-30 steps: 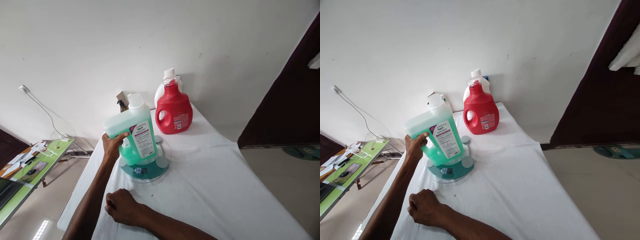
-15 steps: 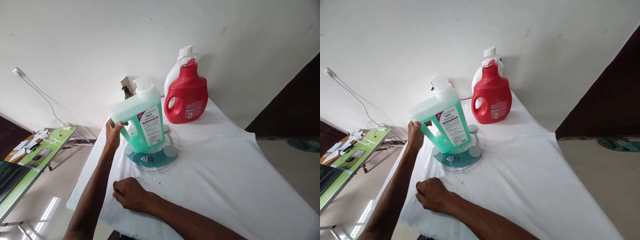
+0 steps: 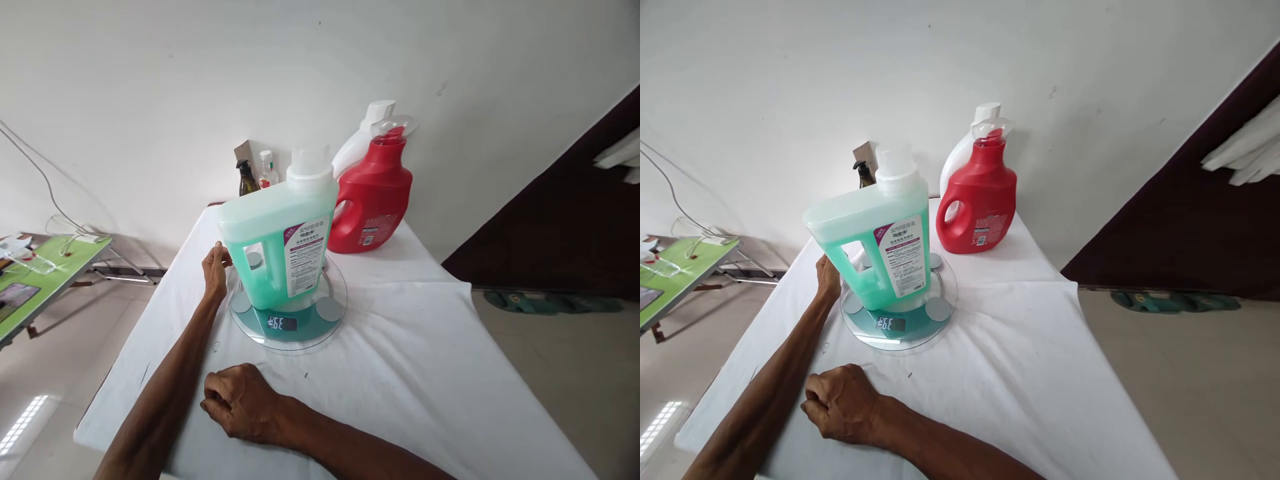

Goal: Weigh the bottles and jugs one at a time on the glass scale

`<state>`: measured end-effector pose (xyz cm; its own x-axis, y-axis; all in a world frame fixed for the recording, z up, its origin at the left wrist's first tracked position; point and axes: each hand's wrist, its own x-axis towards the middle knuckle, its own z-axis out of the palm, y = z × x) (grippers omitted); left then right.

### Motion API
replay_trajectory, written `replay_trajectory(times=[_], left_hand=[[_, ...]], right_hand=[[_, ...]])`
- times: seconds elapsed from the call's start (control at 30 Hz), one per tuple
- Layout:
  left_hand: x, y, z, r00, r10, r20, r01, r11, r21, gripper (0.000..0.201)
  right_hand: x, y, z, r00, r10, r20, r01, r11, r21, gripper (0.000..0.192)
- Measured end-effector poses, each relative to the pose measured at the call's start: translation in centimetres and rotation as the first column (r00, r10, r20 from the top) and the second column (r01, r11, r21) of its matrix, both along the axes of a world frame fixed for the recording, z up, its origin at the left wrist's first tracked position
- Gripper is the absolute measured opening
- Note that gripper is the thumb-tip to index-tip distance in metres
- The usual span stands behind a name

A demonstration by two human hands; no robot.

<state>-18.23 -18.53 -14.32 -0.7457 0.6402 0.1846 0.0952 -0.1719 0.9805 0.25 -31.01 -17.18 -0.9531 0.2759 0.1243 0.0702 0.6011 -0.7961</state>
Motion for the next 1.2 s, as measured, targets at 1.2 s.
replay_trajectory(times=[1.2], left_hand=[[-0.5,-0.6,-1.7,0.992,-0.104,-0.067,0.097,0.991,-0.095,0.024]], right_hand=[[0.3,-0.5,-0.9,1.000,0.017,-0.022,-0.017,1.000,0.015,0.035]])
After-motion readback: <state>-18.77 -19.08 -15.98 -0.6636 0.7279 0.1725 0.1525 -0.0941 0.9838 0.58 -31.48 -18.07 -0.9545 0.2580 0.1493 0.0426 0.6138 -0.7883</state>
